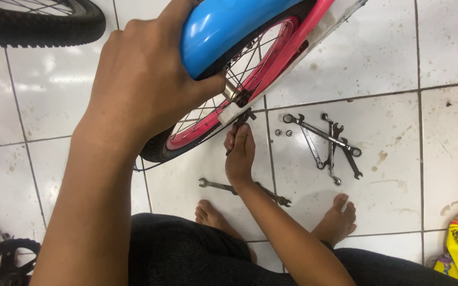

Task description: Removing the plastic chain guard from a pink bicycle using various wrenches.

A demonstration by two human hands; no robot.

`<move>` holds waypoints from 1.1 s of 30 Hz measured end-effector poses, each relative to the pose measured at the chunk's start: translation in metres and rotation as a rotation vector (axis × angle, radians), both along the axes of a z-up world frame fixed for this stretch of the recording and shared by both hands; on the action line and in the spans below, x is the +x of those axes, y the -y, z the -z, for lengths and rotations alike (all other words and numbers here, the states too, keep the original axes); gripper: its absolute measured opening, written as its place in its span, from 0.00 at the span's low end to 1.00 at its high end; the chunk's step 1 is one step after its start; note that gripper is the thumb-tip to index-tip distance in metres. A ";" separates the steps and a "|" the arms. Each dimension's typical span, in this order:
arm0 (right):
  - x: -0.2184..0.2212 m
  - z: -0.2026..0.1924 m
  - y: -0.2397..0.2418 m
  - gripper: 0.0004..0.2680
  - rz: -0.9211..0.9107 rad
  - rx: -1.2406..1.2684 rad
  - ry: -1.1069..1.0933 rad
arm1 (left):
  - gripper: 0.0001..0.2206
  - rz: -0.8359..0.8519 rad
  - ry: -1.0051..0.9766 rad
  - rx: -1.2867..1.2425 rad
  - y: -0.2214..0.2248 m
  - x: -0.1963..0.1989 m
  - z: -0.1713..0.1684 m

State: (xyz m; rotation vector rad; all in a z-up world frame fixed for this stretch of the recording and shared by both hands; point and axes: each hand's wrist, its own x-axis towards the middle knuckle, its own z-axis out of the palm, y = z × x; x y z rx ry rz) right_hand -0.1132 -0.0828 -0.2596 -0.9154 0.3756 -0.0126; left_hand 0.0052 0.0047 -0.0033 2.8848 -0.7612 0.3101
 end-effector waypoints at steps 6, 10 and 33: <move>0.004 0.014 0.012 0.13 -0.079 -0.130 0.041 | 0.39 -0.021 -0.022 -0.022 0.002 -0.002 -0.001; 0.009 0.025 0.028 0.13 -0.110 -0.269 0.127 | 0.39 -0.006 0.012 -0.001 0.000 -0.002 0.002; 0.021 0.033 0.058 0.13 -0.234 -0.510 0.263 | 0.38 0.000 -0.026 -0.014 0.003 -0.003 -0.003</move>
